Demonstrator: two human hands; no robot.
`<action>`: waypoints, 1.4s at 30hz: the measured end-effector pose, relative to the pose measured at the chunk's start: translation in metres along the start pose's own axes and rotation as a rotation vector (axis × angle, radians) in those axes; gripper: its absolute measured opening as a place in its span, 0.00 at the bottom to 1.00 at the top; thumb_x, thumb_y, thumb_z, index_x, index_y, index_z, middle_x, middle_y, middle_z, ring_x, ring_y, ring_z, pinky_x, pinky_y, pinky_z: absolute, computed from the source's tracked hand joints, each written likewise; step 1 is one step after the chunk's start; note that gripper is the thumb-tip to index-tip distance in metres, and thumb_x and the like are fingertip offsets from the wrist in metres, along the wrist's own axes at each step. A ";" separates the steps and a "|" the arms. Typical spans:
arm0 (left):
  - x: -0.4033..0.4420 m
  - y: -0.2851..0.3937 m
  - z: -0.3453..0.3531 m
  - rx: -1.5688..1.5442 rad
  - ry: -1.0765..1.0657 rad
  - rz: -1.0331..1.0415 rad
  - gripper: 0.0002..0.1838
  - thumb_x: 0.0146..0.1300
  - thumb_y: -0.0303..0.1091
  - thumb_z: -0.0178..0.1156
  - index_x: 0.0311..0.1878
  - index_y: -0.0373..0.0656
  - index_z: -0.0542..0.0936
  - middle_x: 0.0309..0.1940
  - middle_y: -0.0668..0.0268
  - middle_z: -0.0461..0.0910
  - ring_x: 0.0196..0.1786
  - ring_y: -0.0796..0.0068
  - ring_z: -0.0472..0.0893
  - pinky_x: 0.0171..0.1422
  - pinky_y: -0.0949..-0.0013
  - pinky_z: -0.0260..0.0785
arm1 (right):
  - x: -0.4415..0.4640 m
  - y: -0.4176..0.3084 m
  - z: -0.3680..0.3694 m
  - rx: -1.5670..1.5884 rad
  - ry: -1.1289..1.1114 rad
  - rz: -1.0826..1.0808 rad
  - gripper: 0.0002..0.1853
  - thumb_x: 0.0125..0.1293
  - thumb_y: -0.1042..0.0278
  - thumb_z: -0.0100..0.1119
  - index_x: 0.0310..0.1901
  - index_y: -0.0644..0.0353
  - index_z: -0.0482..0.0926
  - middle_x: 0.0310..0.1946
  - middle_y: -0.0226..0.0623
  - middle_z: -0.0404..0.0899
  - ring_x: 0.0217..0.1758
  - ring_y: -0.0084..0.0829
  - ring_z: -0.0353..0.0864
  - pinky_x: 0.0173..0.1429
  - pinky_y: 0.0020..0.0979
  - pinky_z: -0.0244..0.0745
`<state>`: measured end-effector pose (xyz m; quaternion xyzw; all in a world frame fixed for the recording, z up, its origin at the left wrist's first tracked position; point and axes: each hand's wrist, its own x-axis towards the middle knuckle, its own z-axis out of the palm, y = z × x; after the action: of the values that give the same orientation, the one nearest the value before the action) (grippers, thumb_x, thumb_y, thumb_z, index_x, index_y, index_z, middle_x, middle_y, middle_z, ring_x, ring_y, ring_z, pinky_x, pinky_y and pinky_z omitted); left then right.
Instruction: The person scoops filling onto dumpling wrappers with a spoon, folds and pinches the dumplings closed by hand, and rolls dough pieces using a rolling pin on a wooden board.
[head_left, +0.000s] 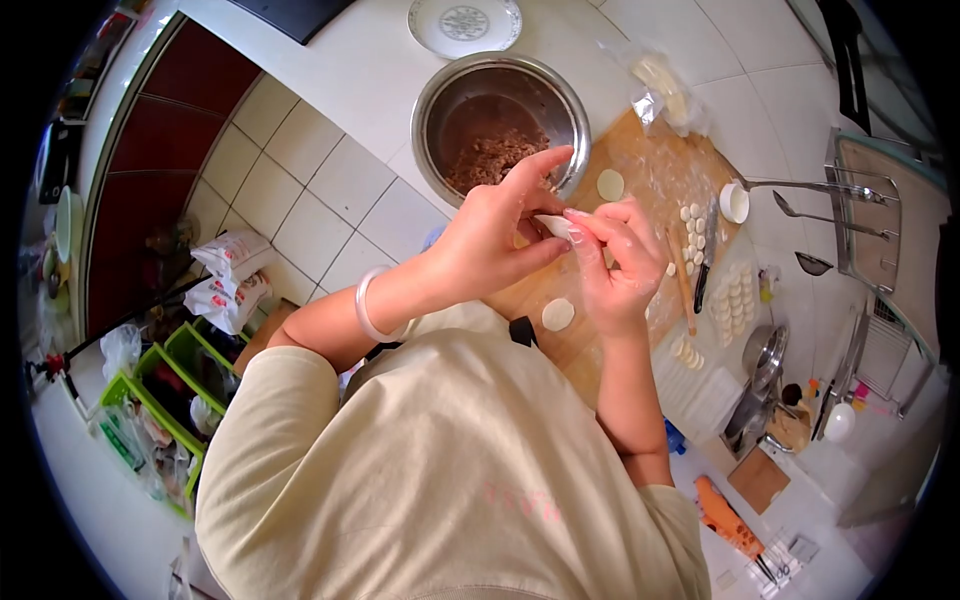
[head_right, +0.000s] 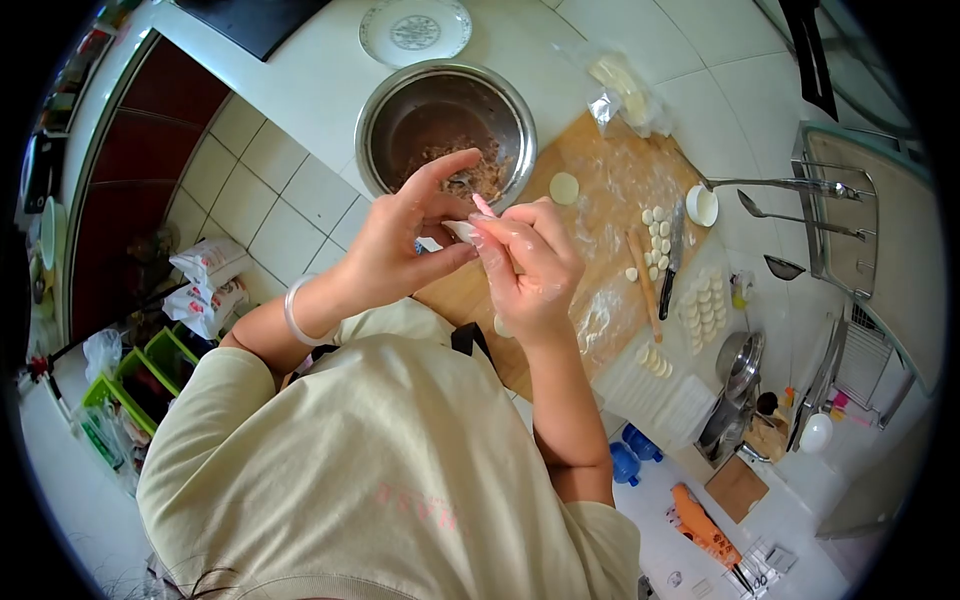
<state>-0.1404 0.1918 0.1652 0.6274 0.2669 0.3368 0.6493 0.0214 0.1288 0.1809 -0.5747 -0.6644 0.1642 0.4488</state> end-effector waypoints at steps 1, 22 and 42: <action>0.000 -0.001 -0.001 0.038 0.003 0.029 0.38 0.57 0.19 0.62 0.70 0.36 0.57 0.43 0.56 0.83 0.42 0.68 0.84 0.45 0.71 0.80 | 0.002 -0.001 0.001 0.002 -0.003 -0.001 0.07 0.54 0.81 0.68 0.36 0.64 0.84 0.33 0.34 0.75 0.32 0.28 0.73 0.32 0.25 0.71; -0.003 -0.015 0.010 -0.741 -0.081 -0.243 0.13 0.67 0.29 0.61 0.52 0.33 0.78 0.41 0.65 0.82 0.40 0.79 0.81 0.47 0.73 0.75 | 0.007 -0.003 -0.002 0.208 -0.196 0.196 0.21 0.75 0.58 0.46 0.56 0.67 0.76 0.43 0.46 0.84 0.40 0.34 0.85 0.44 0.31 0.79; 0.016 -0.055 0.026 -0.385 -0.051 -0.036 0.31 0.72 0.54 0.45 0.64 0.37 0.70 0.62 0.63 0.71 0.64 0.69 0.69 0.68 0.63 0.58 | -0.011 0.014 0.036 1.011 0.106 0.838 0.21 0.75 0.52 0.45 0.43 0.63 0.79 0.37 0.34 0.80 0.38 0.24 0.78 0.43 0.28 0.73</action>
<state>-0.1042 0.1887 0.1138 0.4951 0.1922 0.3540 0.7698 0.0006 0.1336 0.1467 -0.5104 -0.2023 0.5884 0.5935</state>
